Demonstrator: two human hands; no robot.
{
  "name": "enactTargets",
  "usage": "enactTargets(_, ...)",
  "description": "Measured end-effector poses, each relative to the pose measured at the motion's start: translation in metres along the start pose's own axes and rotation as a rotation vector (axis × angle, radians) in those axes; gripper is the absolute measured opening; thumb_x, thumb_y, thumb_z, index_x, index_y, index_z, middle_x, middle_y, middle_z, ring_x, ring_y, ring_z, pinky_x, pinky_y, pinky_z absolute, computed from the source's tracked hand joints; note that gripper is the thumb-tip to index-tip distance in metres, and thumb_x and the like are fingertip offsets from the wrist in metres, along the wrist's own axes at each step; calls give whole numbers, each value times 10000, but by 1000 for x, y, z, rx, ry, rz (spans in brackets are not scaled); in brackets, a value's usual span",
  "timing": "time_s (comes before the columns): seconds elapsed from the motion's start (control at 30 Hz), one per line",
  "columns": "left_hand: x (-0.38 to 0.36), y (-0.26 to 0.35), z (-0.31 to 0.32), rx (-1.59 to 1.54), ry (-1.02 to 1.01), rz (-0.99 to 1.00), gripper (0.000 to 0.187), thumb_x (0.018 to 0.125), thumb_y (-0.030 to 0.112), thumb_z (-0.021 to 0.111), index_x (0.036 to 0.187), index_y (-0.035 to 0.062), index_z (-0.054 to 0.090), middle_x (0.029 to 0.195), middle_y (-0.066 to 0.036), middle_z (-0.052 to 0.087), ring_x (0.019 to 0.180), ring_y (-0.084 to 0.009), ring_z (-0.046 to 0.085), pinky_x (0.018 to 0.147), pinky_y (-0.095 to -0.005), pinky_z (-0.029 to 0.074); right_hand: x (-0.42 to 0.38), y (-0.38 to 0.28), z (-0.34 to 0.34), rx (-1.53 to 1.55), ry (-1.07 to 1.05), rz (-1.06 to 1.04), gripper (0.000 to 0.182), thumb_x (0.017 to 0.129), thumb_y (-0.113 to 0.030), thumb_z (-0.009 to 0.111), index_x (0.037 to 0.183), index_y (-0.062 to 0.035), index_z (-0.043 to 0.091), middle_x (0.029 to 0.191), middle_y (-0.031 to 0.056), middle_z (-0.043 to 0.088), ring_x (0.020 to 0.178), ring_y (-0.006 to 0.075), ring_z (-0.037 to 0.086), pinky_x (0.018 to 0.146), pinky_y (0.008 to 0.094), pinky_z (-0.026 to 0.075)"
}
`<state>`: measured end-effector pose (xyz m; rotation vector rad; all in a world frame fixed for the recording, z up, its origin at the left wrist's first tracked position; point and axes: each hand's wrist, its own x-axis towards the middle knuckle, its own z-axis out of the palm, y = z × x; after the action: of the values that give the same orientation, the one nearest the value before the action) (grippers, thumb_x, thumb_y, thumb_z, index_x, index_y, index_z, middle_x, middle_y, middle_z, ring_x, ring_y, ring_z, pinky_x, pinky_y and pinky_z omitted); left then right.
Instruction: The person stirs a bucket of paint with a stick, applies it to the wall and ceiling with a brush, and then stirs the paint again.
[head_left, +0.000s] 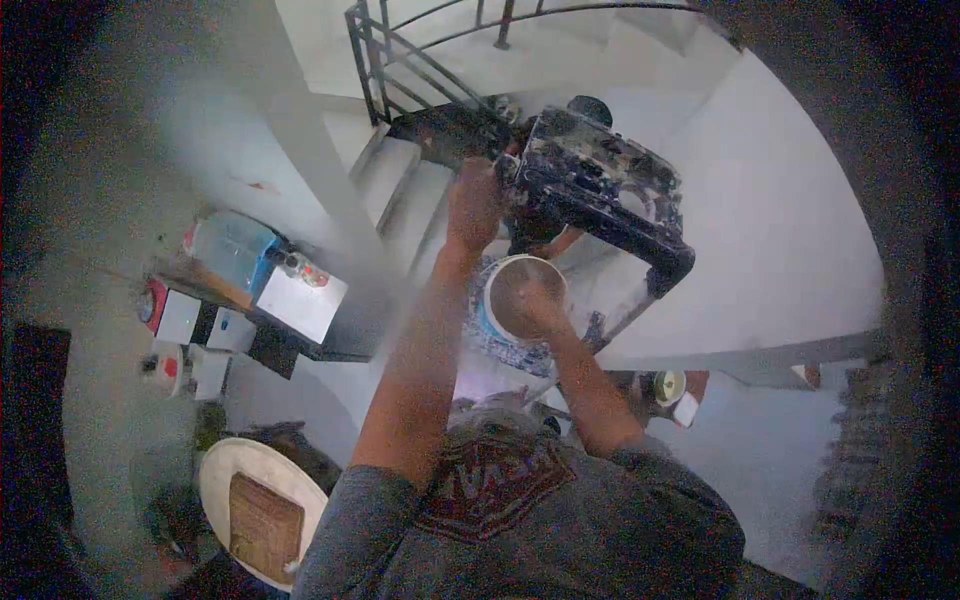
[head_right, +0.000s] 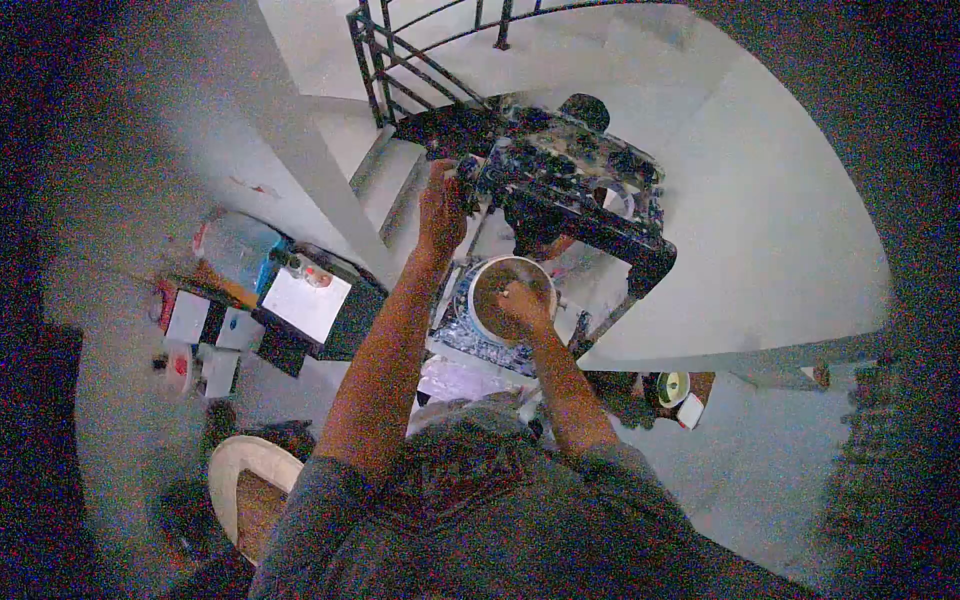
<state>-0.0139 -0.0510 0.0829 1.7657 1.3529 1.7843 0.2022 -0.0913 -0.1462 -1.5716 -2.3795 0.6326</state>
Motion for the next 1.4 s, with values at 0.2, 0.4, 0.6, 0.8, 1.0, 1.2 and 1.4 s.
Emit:
enactTargets(0.2,-1,-7,2,-10,11,-145,336,1009,355,339,1081,55,470,773,-169,606,682,-348,583,578,-440,431,6,63,54,449,-92,-113,302,858,-295,589,796,-16,687,769,153,674,657,288,640,635,422,505)
enactTargets(0.4,1,-3,2,28,16,-57,309,993,357,407,1043,55,451,774,-247,586,759,-475,582,617,-519,436,-20,-8,-53,430,42,126,287,899,-281,564,850,-24,682,712,103,657,619,198,632,537,368,492)
enactTargets(0.6,-1,-18,12,-56,10,-110,183,863,135,604,974,39,495,942,-209,539,708,-419,593,573,-486,462,-80,5,-82,914,67,186,338,958,-312,543,1036,5,632,833,64,658,697,137,631,556,282,503)
enactTargets(0.8,-6,-4,4,-53,39,-131,221,777,51,632,967,26,522,1043,-185,532,691,-401,601,608,-465,484,-124,-30,-97,1018,233,203,386,986,-326,471,840,-29,668,583,47,612,443,107,513,449,265,428)
enactTargets(1.0,-6,-7,7,-316,-19,-381,275,783,86,640,1020,4,526,1107,-212,549,801,-396,604,679,-449,502,-124,24,-30,677,241,56,363,944,-270,517,1160,14,580,861,140,658,670,199,610,649,333,503)
enactTargets(1.2,2,-9,6,261,-27,14,198,903,148,518,1037,1,515,1117,-246,551,983,-408,553,776,-489,474,-123,-18,-65,871,391,119,276,936,-268,523,914,-21,644,680,45,616,609,144,577,523,270,449)
enactTargets(1.4,1,-34,7,520,67,217,194,920,151,504,1064,23,524,1040,-210,542,882,-385,580,742,-460,484,-134,-8,-52,1126,310,292,318,949,-323,550,1088,-45,618,737,41,609,589,100,547,527,261,454)
